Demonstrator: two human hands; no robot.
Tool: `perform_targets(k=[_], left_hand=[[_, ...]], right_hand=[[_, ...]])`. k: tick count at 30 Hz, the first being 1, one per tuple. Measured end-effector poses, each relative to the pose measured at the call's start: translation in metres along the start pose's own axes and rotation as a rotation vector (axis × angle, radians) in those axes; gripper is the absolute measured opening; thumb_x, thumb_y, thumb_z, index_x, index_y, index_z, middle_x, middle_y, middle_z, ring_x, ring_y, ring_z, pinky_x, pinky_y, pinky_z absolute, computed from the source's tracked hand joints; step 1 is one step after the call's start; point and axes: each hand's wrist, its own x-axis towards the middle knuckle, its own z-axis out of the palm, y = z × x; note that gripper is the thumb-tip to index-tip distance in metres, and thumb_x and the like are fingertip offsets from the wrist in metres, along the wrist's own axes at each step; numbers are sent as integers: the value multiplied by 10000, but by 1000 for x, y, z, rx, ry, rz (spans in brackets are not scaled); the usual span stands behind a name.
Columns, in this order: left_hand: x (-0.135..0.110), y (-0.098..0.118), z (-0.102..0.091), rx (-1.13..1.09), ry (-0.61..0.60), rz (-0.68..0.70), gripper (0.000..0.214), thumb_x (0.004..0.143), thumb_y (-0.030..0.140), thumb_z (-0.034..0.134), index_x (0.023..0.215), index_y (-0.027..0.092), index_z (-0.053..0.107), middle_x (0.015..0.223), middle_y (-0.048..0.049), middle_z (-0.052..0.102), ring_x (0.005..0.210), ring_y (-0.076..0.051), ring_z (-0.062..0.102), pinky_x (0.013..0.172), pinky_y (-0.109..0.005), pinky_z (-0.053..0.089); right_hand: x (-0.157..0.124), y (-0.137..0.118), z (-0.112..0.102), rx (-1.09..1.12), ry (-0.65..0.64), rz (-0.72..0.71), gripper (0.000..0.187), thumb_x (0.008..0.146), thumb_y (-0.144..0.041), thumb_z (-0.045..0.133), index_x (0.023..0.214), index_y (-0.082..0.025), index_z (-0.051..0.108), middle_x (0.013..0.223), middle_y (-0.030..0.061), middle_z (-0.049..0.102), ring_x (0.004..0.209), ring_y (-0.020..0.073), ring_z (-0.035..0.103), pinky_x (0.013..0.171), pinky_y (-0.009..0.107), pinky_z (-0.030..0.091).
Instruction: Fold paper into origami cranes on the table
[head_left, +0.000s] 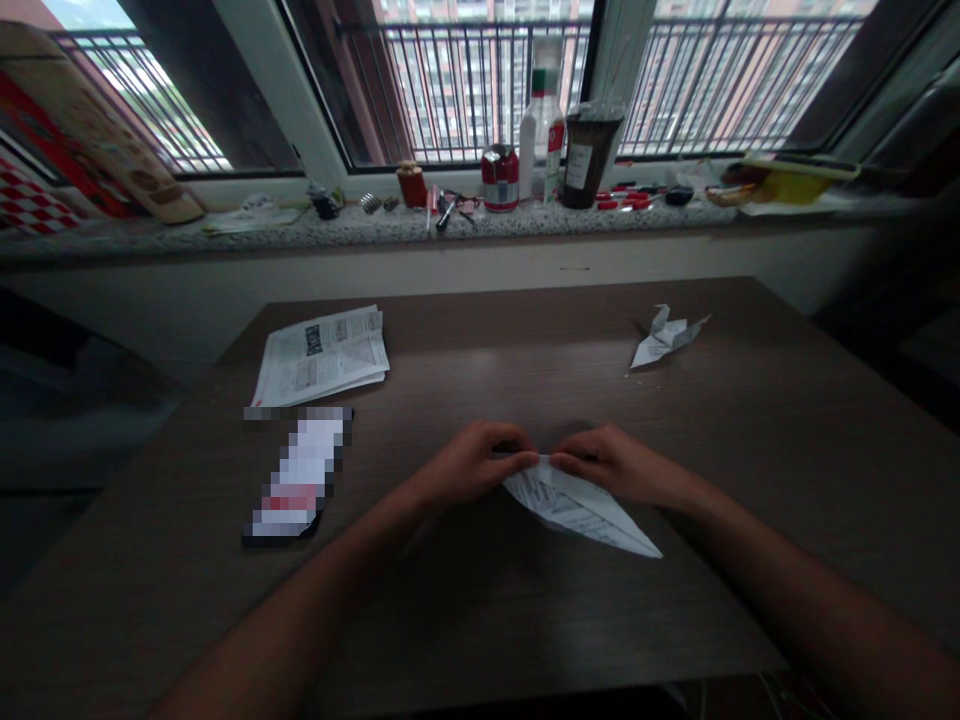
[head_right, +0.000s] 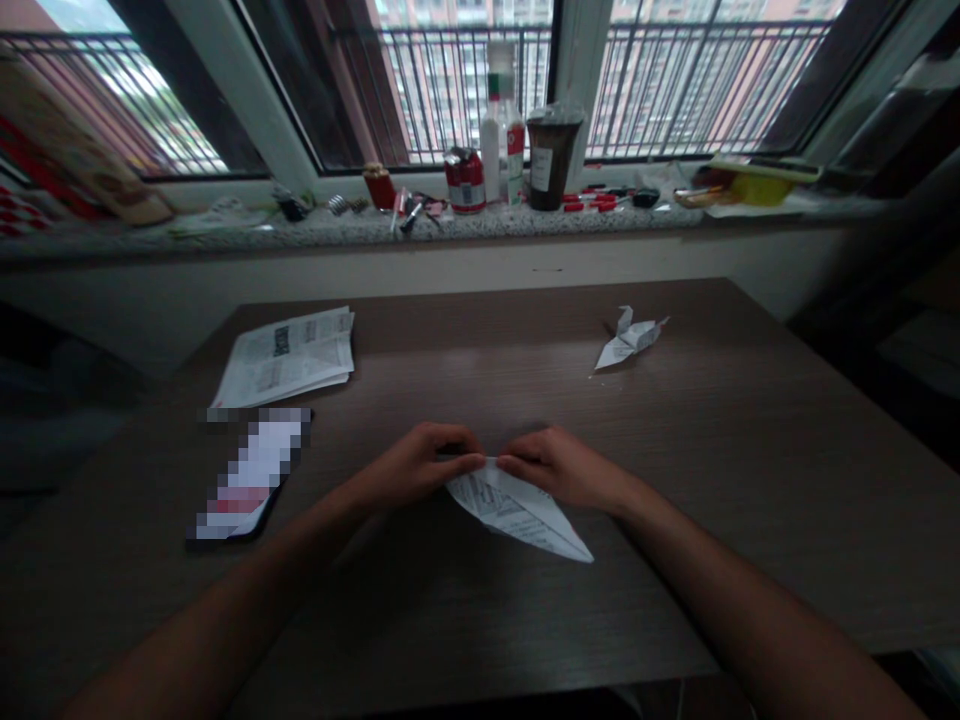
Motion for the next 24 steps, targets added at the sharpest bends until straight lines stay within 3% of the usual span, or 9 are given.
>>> perform_targets(k=[8,13,19,24], left_hand=[[0,-4,1,15,39,-12,193,985,326,649,967,165,754,964,-73,754,888,-195,690,809,-302,526],[1,-7,1,36,86,-33,189,978,316,640,951,163,746,956,-60,744,876,-189,683,791,-288,519],[3,-9,2,56,222,-91,208,963,335,631,906,155,718,860,-47,712,776,-175,647,696,-266,491],[-1,-5,-4,4,109,-129,203,959,352,644,981,162,712,899,-56,720,801,-186,663,694,-278,507]], right_hand=[[2,2,-1,41,2,49,370,1034,-448,552,914,-156,744,741,20,657,626,129,538,546,254,382],[2,1,-3,174,37,115,377,1001,-499,600,1060,-161,757,894,63,746,735,170,632,614,276,457],[-2,8,-11,233,56,184,359,954,-482,669,1083,-148,688,786,24,683,627,132,553,539,252,386],[-2,11,-12,235,60,149,305,958,-446,671,1052,-157,696,764,15,663,647,138,571,551,253,412]])
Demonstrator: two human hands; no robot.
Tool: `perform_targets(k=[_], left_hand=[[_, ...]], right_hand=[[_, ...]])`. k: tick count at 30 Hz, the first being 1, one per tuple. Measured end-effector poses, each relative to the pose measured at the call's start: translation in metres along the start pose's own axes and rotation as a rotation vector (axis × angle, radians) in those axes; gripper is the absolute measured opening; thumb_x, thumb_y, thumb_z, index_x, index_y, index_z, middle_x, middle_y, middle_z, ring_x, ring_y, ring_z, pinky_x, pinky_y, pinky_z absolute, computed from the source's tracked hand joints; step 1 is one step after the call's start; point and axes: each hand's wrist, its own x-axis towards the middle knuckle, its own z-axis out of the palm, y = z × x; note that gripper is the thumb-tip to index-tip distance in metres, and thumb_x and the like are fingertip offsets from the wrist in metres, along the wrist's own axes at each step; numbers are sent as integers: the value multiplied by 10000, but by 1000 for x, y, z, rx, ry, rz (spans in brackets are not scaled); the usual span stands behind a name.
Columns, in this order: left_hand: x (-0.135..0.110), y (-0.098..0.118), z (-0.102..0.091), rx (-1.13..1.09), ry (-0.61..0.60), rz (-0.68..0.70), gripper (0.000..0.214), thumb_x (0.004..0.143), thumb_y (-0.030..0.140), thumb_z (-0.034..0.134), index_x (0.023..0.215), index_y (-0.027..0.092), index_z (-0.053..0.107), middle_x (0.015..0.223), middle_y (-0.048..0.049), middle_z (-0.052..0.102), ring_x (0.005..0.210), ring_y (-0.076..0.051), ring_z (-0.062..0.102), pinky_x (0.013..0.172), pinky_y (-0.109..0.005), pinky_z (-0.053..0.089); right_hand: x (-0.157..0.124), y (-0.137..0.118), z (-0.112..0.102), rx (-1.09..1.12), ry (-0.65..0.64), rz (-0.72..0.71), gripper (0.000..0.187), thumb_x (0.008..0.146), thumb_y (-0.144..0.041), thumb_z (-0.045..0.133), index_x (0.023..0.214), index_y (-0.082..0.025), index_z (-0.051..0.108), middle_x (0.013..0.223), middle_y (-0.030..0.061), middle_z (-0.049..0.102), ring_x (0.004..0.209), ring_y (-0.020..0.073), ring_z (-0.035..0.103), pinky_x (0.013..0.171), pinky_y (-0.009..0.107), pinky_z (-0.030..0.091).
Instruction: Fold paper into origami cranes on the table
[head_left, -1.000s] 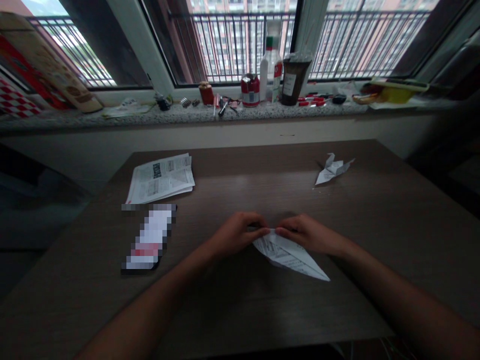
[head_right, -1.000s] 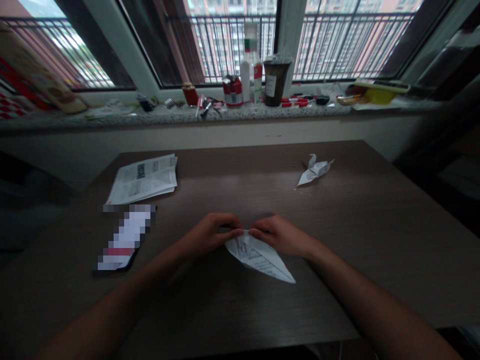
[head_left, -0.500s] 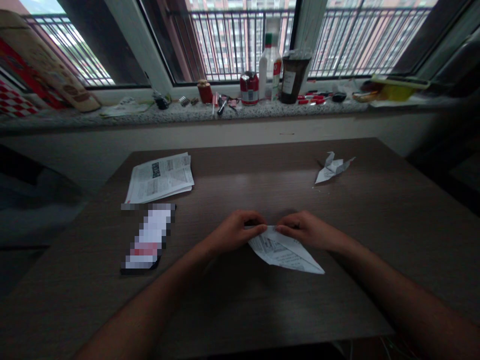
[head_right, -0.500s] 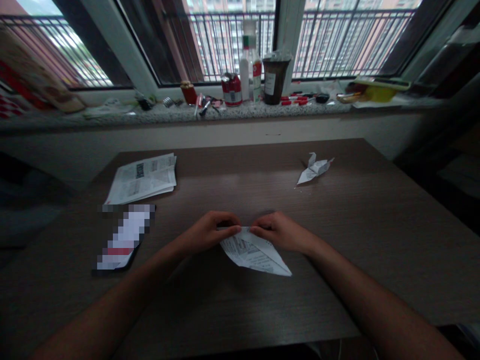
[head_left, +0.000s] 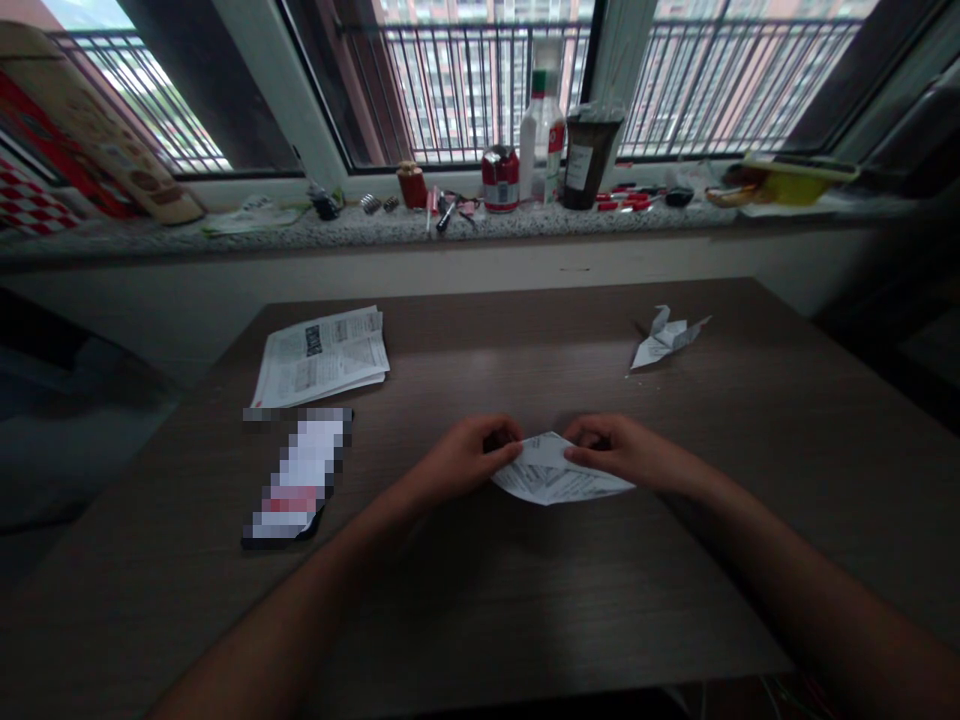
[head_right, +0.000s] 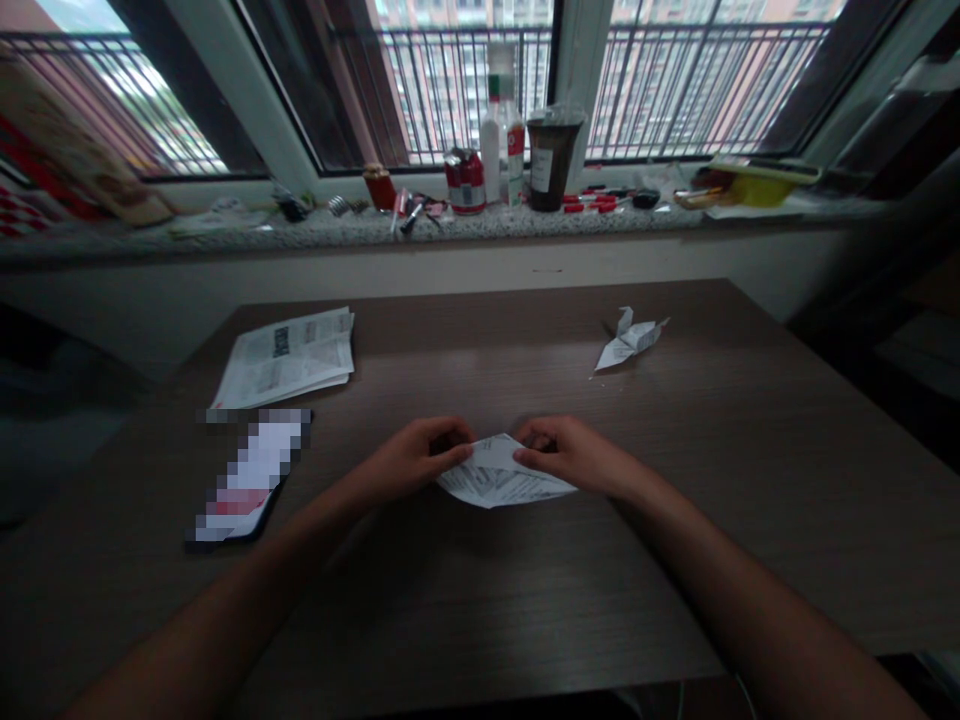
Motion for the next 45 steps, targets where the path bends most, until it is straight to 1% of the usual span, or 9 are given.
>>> perform_targets(k=[4,8,13,17,22,28,34,40,45], left_hand=[[-4,4,-8,-41,-120,-28,201,954,348,666,1055,181,714,987,-66,748,862,-199,696,735,-300,539],[-5,7,-8,-59,-129,-15,219,951,335,686,1106,188,733,1067,-84,761,943,-215,716,802,-326,557],[-2,1,3,-91,-171,-9,212,954,324,686,1096,180,750,1038,-87,770,912,-210,718,784,-322,553],[2,-4,9,-111,-91,-13,164,924,296,695,1024,173,739,948,-71,757,839,-188,692,730,-299,534],[3,-5,7,-80,18,-31,134,900,290,686,950,166,698,851,-35,705,769,-166,650,681,-269,505],[2,-4,7,-68,-34,23,163,926,276,663,1052,180,704,870,-35,704,778,-166,650,698,-275,502],[2,2,9,-54,-51,24,160,934,323,688,933,165,716,870,-43,715,772,-166,642,714,-284,493],[3,-3,7,-71,-33,20,164,936,319,681,907,158,688,826,-35,688,735,-157,620,685,-277,480],[2,-2,5,-49,-29,24,146,934,308,668,927,162,675,822,-21,667,726,-150,602,677,-269,472]], right_hand=[[-1,-4,1,-22,-37,-7,303,939,-440,701,1051,-160,736,790,31,697,672,146,601,570,257,435],[0,-7,4,-34,-114,13,305,928,-434,718,1072,-169,763,854,51,750,714,162,651,593,260,458],[3,-6,9,-36,-149,44,308,920,-430,728,1078,-168,764,905,70,775,762,179,686,612,263,488],[1,-8,5,-75,-129,27,320,933,-460,712,1044,-164,762,856,58,755,724,166,664,589,257,475],[-3,-5,-4,-33,-128,29,376,977,-524,631,947,-164,734,804,32,698,646,143,636,560,258,509],[-1,-1,-5,-95,-65,-9,364,1010,-489,593,966,-158,738,792,37,697,644,140,636,559,253,526],[-1,-8,-1,-133,-71,-31,358,1008,-474,599,902,-159,735,775,33,704,630,138,640,546,250,525],[2,3,-7,-35,-24,43,372,981,-500,625,887,-150,712,749,40,697,611,141,654,544,261,541],[3,6,-12,-47,-23,9,378,984,-511,610,901,-157,714,753,41,707,614,135,646,560,259,534]])
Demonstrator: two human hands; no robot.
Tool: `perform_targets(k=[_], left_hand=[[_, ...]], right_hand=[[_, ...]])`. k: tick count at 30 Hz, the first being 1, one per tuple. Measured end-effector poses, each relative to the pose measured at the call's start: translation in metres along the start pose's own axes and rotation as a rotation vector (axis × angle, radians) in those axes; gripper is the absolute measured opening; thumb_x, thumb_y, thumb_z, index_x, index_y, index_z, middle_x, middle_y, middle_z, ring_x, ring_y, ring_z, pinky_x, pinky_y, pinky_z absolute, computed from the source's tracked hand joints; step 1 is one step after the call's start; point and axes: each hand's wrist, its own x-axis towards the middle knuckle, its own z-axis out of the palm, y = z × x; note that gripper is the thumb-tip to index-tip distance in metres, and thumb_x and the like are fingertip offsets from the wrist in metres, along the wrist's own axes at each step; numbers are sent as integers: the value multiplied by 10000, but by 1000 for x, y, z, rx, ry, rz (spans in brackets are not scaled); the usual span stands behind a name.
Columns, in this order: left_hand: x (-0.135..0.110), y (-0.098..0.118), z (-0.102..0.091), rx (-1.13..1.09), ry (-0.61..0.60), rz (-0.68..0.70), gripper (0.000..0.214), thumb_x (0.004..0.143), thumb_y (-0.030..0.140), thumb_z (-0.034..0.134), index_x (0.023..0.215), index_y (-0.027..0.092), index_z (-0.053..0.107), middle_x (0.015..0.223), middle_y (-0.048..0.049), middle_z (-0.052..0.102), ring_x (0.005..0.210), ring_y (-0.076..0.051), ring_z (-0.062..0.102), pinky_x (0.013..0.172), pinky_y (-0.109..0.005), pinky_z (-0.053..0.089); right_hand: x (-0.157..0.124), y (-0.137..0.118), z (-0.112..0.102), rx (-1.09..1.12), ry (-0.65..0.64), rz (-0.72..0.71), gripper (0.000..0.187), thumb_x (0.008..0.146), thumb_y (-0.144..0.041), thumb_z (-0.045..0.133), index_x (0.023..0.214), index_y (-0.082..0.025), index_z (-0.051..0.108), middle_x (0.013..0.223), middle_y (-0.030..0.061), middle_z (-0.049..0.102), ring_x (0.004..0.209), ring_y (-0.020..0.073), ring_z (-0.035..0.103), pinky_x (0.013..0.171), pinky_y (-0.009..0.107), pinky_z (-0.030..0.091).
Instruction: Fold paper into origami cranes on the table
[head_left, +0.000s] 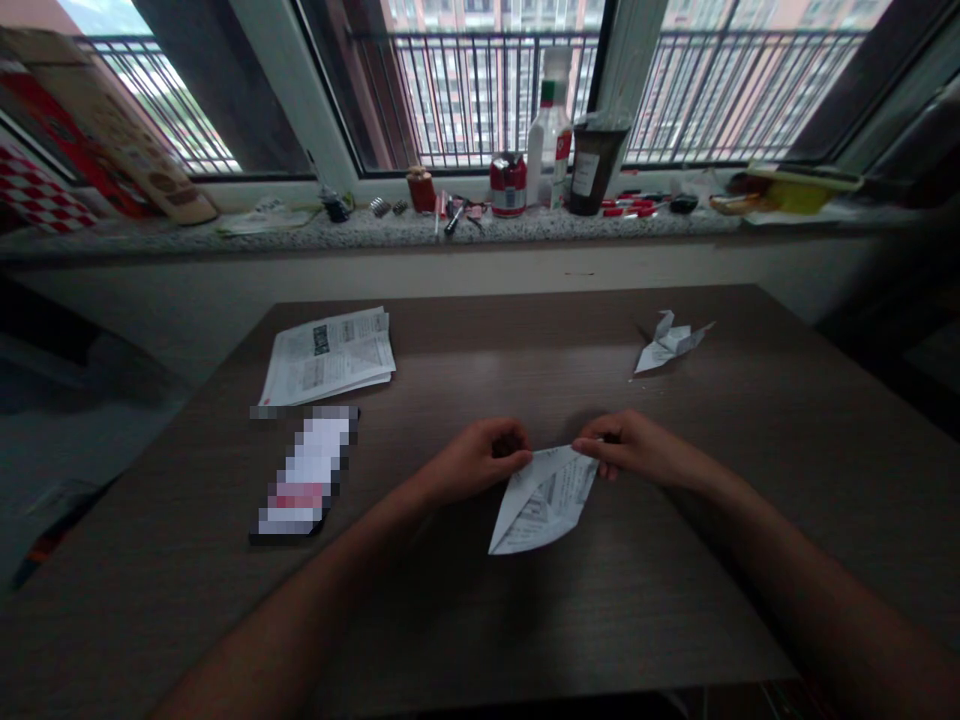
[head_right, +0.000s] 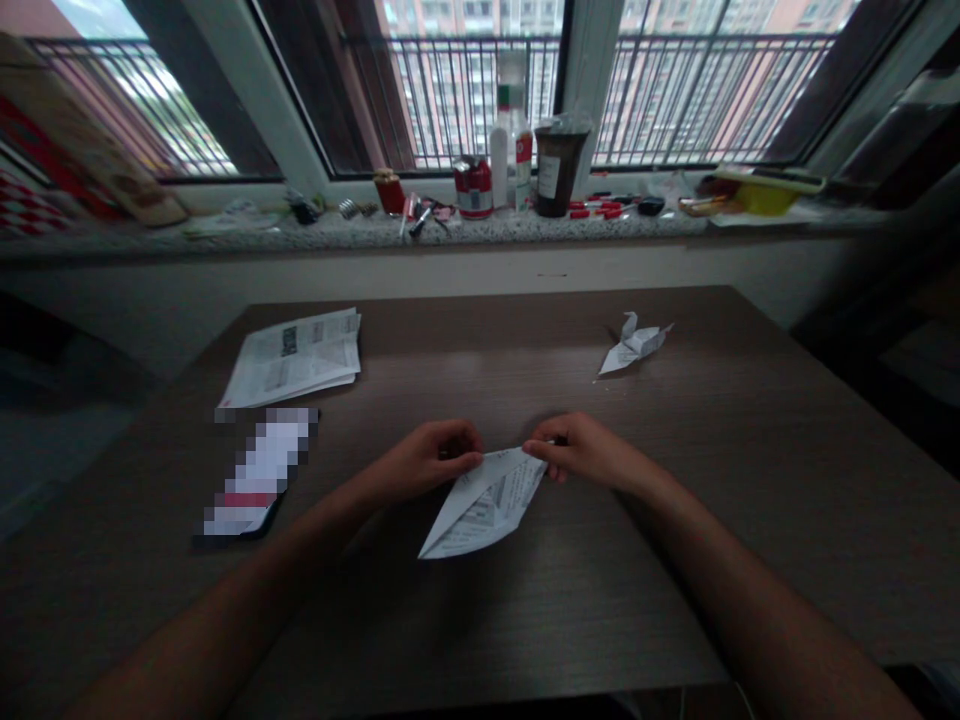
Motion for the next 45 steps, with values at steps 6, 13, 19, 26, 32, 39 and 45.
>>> perform_targets(k=[6,13,19,26,32,39,45], left_hand=[[-1,1,1,-15,-4,3,133,931,299,661,920,167,652,821,-12,656,724,-143,597,666,-256,465],[1,-6,2,-91,72,-26,135,931,311,639,925,181,604,812,-11,657,650,-127,594,589,-234,461],[4,-9,1,-152,199,-63,117,918,283,617,902,187,552,795,-4,649,617,-128,605,575,-245,489],[6,-12,6,-91,341,-65,103,898,261,627,865,184,566,786,-4,631,670,-141,620,601,-248,495],[7,-18,12,-202,275,-89,127,893,268,647,868,184,556,799,-19,661,692,-168,695,617,-272,544],[2,-7,9,-97,270,-30,181,900,293,692,1009,175,608,1010,-87,707,836,-206,715,696,-319,588],[-2,4,6,15,401,101,429,916,313,730,1301,212,571,1142,-78,674,988,-214,691,855,-357,590]], right_hand=[[2,-3,3,4,54,25,374,964,-524,630,903,-167,720,771,52,720,620,148,653,564,273,538],[6,-1,8,204,232,24,376,967,-559,629,992,-188,686,768,37,686,624,140,644,582,277,550],[5,-2,14,215,202,85,415,960,-595,625,939,-184,678,782,50,682,630,141,642,572,280,548],[4,-7,24,199,140,103,344,972,-506,636,1089,-187,689,905,82,730,693,160,673,591,288,571],[5,-9,23,182,178,90,337,944,-415,644,1194,-192,675,1038,107,746,846,218,712,614,307,579],[8,-4,18,33,254,-1,256,959,-348,571,1103,-199,721,1021,104,762,864,247,708,714,364,568],[8,-8,20,-121,242,-44,230,983,-299,543,1057,-210,741,966,75,771,848,229,701,730,337,534]])
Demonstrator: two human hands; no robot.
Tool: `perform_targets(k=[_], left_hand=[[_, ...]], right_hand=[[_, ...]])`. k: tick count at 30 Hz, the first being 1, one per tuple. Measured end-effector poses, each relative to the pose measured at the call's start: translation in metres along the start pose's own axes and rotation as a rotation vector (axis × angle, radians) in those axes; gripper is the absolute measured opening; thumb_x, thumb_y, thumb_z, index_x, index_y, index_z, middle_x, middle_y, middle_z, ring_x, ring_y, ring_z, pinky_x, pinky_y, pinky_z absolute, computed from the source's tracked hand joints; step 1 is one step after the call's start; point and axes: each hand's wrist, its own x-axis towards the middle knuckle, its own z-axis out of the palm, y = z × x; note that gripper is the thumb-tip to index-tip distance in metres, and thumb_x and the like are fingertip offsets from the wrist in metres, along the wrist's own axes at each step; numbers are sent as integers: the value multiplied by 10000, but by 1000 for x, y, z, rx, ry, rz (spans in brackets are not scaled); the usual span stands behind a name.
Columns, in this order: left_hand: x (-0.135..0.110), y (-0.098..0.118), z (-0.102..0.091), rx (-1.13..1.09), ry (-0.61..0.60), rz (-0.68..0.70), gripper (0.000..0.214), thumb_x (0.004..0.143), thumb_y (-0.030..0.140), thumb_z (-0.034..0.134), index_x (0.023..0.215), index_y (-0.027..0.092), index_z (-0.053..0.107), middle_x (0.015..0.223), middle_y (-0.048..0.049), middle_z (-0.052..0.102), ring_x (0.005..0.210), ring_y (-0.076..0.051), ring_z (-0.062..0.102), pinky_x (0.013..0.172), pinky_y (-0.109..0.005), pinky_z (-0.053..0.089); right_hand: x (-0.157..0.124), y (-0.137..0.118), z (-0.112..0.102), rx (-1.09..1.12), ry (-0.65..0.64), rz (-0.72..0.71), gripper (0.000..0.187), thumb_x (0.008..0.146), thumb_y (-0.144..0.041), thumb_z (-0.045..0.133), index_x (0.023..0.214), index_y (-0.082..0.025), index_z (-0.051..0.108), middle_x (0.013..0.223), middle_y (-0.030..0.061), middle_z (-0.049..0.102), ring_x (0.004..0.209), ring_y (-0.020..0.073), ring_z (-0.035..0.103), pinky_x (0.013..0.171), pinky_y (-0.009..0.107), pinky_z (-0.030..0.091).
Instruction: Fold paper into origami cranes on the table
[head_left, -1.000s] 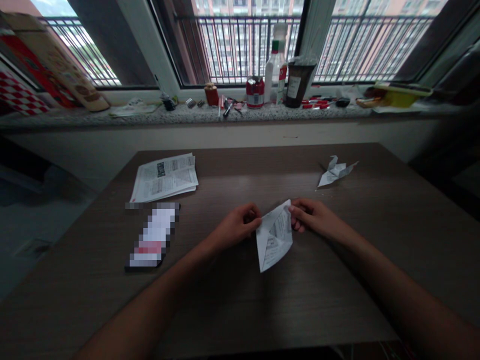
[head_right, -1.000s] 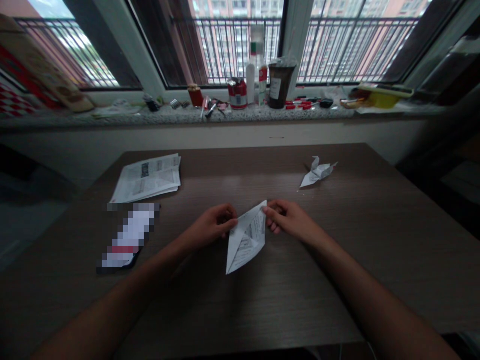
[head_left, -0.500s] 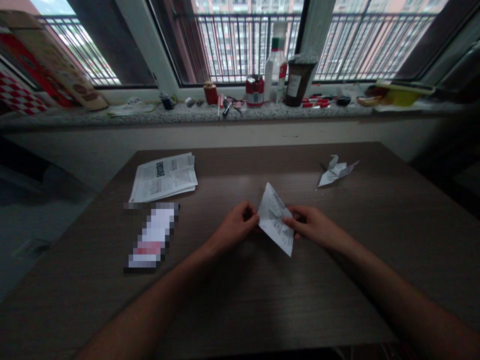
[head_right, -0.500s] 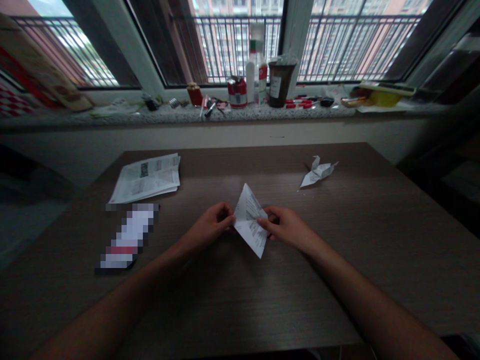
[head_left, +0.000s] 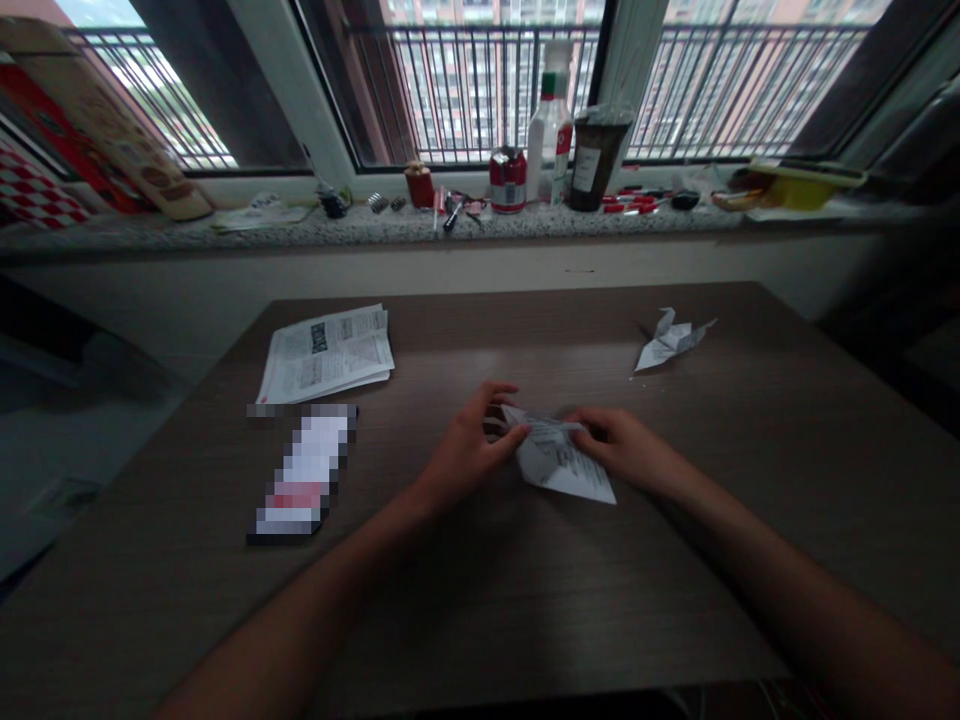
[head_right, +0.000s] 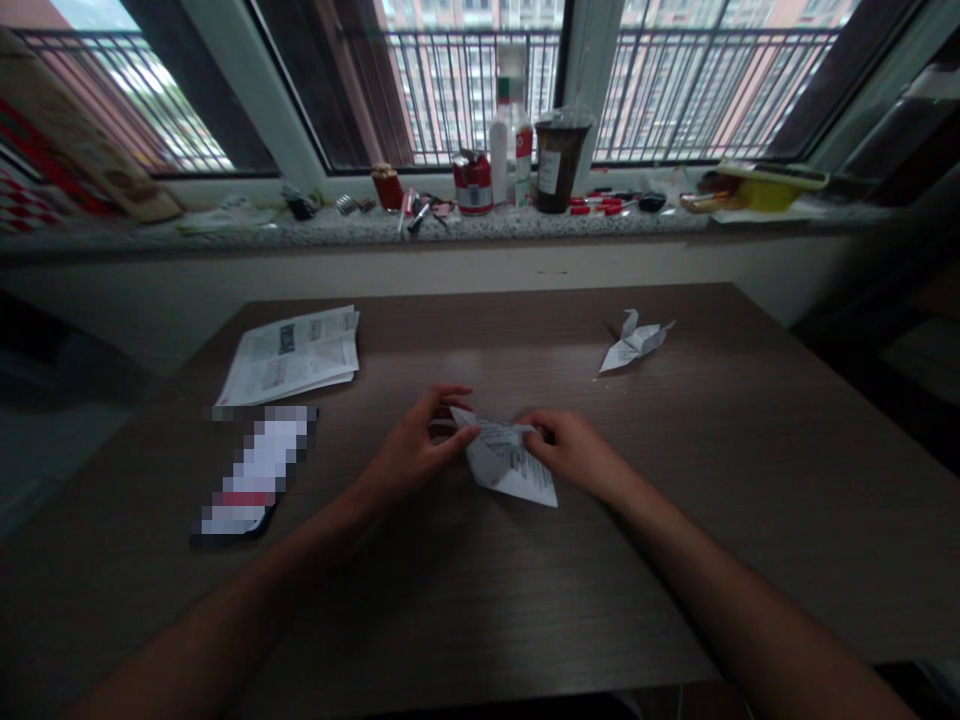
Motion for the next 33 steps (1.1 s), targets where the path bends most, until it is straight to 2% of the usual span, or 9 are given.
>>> perform_targets(k=[3,6,12,19,26,29,31,33], left_hand=[[0,1,-1,98,-61,17,225,952,310,683,1154,212,668,1000,-40,700,875,-194,684,787,-320,563],[0,-1,-2,150,-95,9,112,954,264,654,1045,207,684,896,-11,696,777,-173,661,706,-279,516],[2,-7,-1,191,-45,17,35,903,185,645,934,200,650,907,-5,703,848,-181,668,776,-279,497],[4,-13,-1,155,-53,-6,33,910,171,610,929,198,611,917,-19,682,864,-189,668,769,-287,512],[3,-12,-3,3,-247,20,239,932,138,589,1149,215,653,1136,-61,730,1063,-213,692,924,-328,536],[3,-12,-6,-62,-305,31,260,960,140,561,1191,216,653,1133,-69,736,1060,-211,696,937,-337,533],[3,-13,-10,-71,-331,47,262,974,145,547,1199,219,659,1147,-71,730,1048,-206,692,931,-333,531],[4,-12,-14,-50,-354,57,261,973,143,544,1182,221,677,1161,-73,724,1045,-206,683,929,-333,528]], right_hand=[[1,-1,1,-58,-24,1,222,986,-296,549,1047,-218,749,919,65,766,799,223,690,675,325,510],[3,-1,2,-69,-31,-5,233,985,-297,559,1094,-228,753,945,63,774,805,227,692,683,331,511],[3,-3,0,-60,-19,-29,274,989,-350,589,1187,-222,730,1076,79,778,905,246,706,789,360,532],[1,0,-3,-104,-5,-36,276,983,-340,607,1210,-224,713,1106,85,770,916,252,708,794,369,537],[0,5,-2,-55,17,-79,268,1001,-301,566,1217,-243,714,1151,87,761,1027,267,700,847,387,558],[-2,3,-3,-16,0,-88,284,1029,-329,524,1247,-254,689,1070,72,758,832,216,704,702,341,565],[-4,2,-5,9,-23,-78,297,1046,-352,496,1270,-262,668,982,48,741,650,160,647,561,289,525],[-5,3,-6,25,-32,-85,288,1043,-354,505,1266,-264,664,990,44,724,597,129,605,493,253,494]])
